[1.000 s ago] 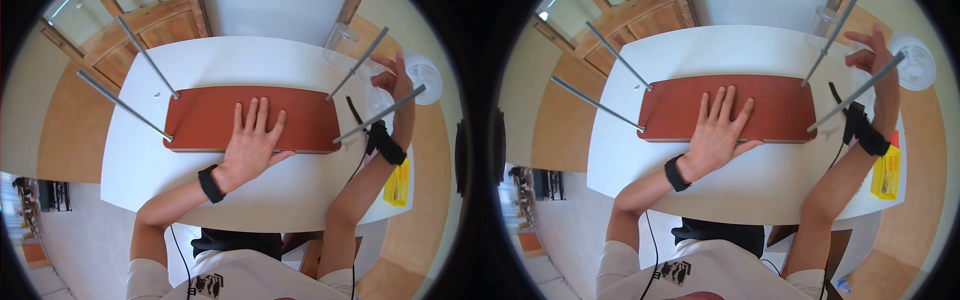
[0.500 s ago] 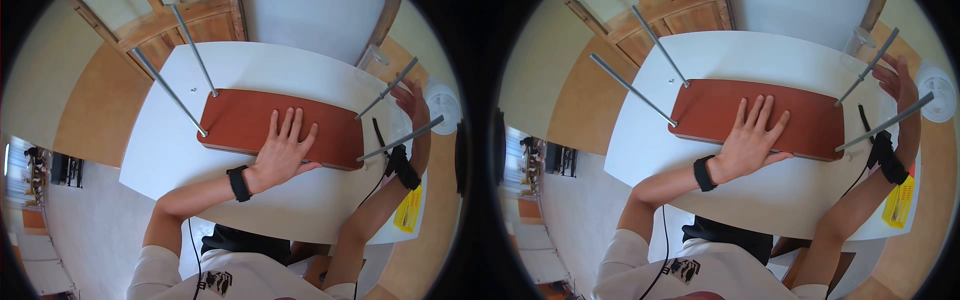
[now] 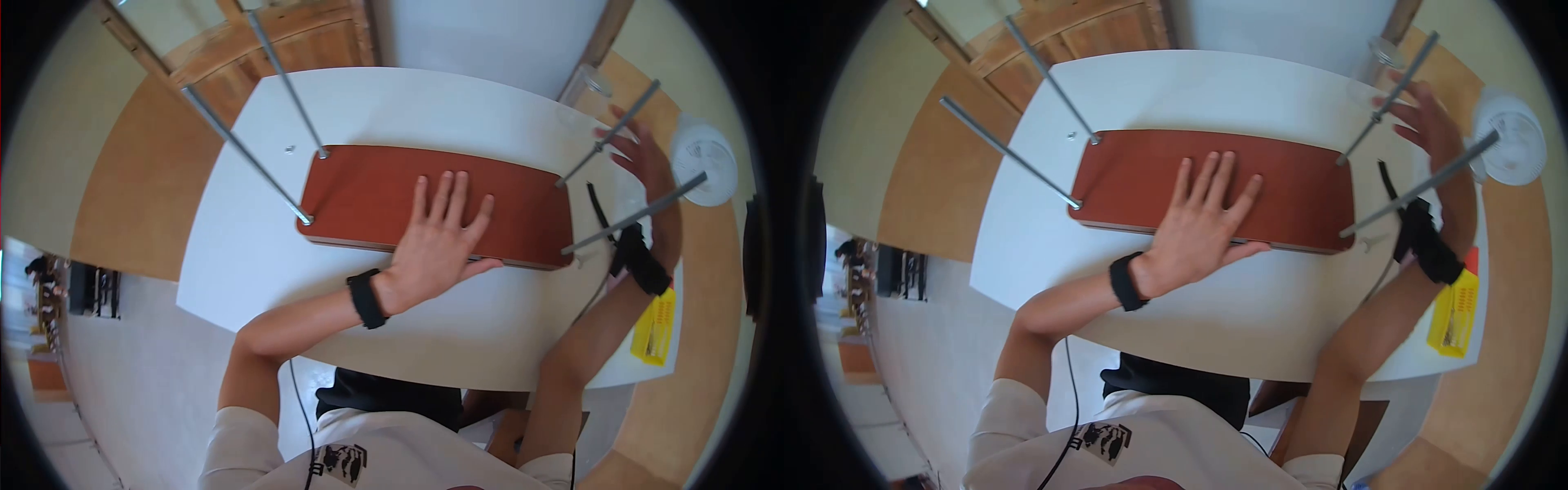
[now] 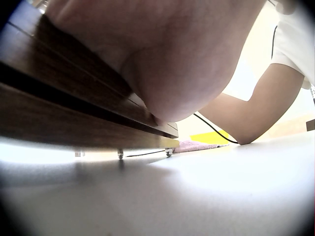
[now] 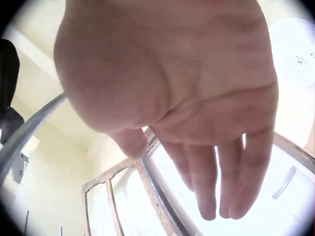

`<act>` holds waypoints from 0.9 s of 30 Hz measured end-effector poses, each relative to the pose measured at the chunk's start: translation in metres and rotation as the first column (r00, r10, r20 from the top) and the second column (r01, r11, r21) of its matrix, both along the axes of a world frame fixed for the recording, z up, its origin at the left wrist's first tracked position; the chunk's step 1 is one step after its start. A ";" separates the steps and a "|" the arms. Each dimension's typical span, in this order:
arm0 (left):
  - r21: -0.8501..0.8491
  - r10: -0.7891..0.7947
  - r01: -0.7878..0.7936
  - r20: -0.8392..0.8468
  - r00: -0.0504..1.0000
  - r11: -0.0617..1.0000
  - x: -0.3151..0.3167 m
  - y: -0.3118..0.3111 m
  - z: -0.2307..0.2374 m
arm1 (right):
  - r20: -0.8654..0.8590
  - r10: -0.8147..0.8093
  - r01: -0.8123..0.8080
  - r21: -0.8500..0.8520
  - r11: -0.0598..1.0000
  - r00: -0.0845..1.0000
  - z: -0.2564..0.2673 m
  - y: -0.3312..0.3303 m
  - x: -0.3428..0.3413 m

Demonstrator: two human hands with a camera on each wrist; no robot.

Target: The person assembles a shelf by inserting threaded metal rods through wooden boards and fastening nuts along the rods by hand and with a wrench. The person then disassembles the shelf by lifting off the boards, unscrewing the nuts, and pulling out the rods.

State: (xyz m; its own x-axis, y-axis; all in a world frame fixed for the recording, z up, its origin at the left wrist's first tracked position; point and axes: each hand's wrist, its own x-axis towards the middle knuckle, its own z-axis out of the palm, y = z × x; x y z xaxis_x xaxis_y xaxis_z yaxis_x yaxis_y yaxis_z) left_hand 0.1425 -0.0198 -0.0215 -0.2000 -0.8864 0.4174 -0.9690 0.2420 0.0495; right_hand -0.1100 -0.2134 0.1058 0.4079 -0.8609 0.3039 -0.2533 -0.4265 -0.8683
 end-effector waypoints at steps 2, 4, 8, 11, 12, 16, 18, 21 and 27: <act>0.022 0.020 -0.020 0.016 1.000 1.000 0.000 0.000 0.000 | -0.067 -0.091 0.091 -0.007 0.996 0.994 0.011 0.012 0.007; 0.038 0.013 -0.014 0.018 1.000 0.999 0.000 0.000 0.000 | -0.120 -0.167 0.168 -0.006 0.986 0.979 0.017 0.007 -0.001; 0.038 0.029 -0.030 0.029 0.999 0.999 -0.001 -0.001 -0.001 | -0.072 -0.197 0.202 0.080 0.976 0.978 0.013 0.002 -0.009; 0.031 0.031 -0.032 0.048 0.998 0.999 -0.001 -0.001 -0.001 | 0.045 -0.085 0.089 -0.091 0.992 0.995 -0.003 0.003 0.009; 0.021 0.035 -0.036 0.054 0.998 0.999 -0.002 -0.001 -0.001 | 0.045 -0.094 0.098 -0.092 0.991 0.995 -0.001 0.003 0.005; 0.020 0.035 -0.036 0.053 0.998 0.999 -0.001 -0.001 -0.002 | -0.257 -0.173 0.200 0.080 0.977 0.951 0.011 -0.012 -0.021; 0.023 0.038 -0.040 0.068 0.997 0.999 -0.002 -0.001 -0.002 | -0.110 -0.186 0.195 0.083 0.977 0.976 0.013 -0.014 -0.027; 0.012 0.035 -0.036 0.064 0.997 0.999 -0.002 -0.002 -0.002 | 0.035 -0.165 0.167 -0.102 0.981 0.986 0.002 0.000 -0.002; 0.018 0.036 -0.037 0.068 0.997 0.999 -0.002 -0.001 -0.001 | -0.163 -0.157 0.167 0.047 0.985 0.974 0.017 -0.010 -0.019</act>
State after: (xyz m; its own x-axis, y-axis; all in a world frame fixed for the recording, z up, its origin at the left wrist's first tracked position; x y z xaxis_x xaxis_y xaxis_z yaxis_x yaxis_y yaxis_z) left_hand 0.1406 -0.0209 -0.0229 -0.1944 -0.9013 0.3872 -0.9785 0.2058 -0.0123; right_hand -0.1290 -0.2234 0.1231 0.3006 -0.9342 0.1922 -0.4510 -0.3169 -0.8344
